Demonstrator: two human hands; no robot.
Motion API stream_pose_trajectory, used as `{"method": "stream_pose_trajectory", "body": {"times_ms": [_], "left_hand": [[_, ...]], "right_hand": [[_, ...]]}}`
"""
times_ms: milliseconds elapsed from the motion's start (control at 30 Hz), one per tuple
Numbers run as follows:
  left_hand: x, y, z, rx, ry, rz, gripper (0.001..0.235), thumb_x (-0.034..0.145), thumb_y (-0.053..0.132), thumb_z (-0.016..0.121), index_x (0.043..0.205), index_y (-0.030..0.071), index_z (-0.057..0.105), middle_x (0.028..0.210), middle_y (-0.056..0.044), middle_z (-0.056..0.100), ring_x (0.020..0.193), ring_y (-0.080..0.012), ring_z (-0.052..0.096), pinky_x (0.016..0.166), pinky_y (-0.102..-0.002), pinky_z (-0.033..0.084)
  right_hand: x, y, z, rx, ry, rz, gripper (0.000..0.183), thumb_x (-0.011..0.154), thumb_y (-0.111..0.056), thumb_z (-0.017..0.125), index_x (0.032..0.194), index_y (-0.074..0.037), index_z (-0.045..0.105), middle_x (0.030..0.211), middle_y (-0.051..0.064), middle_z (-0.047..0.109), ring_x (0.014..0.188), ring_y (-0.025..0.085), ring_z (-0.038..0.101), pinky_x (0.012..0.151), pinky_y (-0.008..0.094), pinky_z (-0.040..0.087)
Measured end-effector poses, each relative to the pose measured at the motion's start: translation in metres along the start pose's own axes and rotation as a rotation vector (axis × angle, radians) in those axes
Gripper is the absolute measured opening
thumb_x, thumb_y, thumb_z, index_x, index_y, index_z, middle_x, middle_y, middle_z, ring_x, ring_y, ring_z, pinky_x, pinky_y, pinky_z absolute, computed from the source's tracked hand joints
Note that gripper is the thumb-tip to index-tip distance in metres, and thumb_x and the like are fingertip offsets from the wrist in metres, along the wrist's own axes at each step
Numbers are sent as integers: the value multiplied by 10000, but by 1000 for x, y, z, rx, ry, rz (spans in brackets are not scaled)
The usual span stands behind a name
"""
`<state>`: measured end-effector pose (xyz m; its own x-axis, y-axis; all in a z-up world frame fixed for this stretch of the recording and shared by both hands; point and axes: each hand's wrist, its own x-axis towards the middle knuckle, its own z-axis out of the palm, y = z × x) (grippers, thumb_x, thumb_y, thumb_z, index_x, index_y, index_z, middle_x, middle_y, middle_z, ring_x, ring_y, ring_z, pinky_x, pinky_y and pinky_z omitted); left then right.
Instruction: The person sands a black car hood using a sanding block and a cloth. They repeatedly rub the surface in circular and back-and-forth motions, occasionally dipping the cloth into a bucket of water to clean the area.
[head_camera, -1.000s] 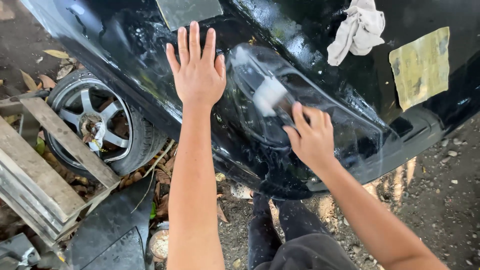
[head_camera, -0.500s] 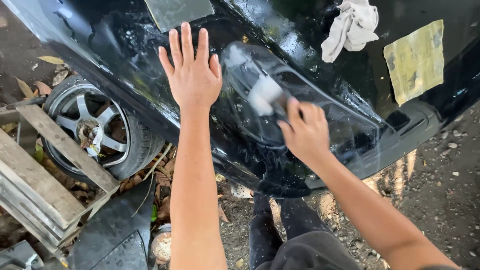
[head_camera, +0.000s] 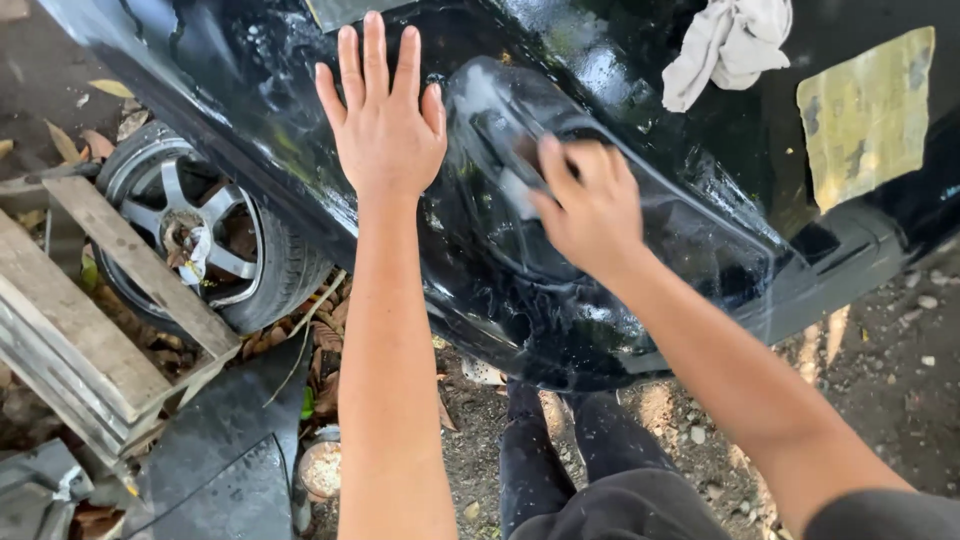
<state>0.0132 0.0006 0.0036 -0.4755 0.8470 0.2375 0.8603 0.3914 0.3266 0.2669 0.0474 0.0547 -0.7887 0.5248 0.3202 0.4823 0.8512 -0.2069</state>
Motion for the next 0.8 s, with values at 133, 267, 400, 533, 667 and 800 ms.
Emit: {"method": "stream_pose_trajectory", "body": {"times_ms": [133,267,400,533,667,800], "left_hand": [[-5,1,-3,-11,-9,19,541,1118,378,566,1614,195,452,1695,-107,292,1567,-356,212,1262,-600,138],[-3,1,-1,-3,54,-5,537,1102,361,598,1593,186,467,1680,-124,316,1549,-365,230,1241,-607,151],[-4,9,2,11,133,-20,554,1081,361,619,1588,198,469,1629,-121,379,1522,-372,271,1233,-617,180],[-8,12,-4,50,4,-60,473,1124,387,588,1559,241,475,1575,-88,445,1495,-366,323,1261,-607,202],[-5,9,9,27,206,2,525,1086,366,626,1565,210,478,1577,-121,442,1474,-381,335,1208,-616,210],[-9,10,6,74,230,1,508,1080,353,615,1546,191,497,1543,-135,463,1446,-393,355,1194,-611,214]], "right_hand": [[26,1,2,67,-16,-56,614,916,-230,819,1446,-15,594,1226,136,556,1102,385,549,941,485,482],[-59,9,-16,106,-48,-138,614,882,-227,807,1418,-33,580,1248,146,565,1110,370,567,971,493,473],[0,13,1,102,-79,-154,590,895,-248,819,1414,-49,623,1211,130,559,1099,360,541,943,485,457],[38,17,4,145,-83,-116,549,953,-248,811,1446,-75,643,1274,103,567,1160,353,503,953,472,449],[-52,21,-19,117,-121,-214,558,864,-273,798,1363,-76,645,1235,116,563,1129,353,520,937,494,445],[-3,17,-1,145,-87,-222,572,879,-249,825,1385,-59,641,1206,121,554,1102,367,529,925,486,453]]}}
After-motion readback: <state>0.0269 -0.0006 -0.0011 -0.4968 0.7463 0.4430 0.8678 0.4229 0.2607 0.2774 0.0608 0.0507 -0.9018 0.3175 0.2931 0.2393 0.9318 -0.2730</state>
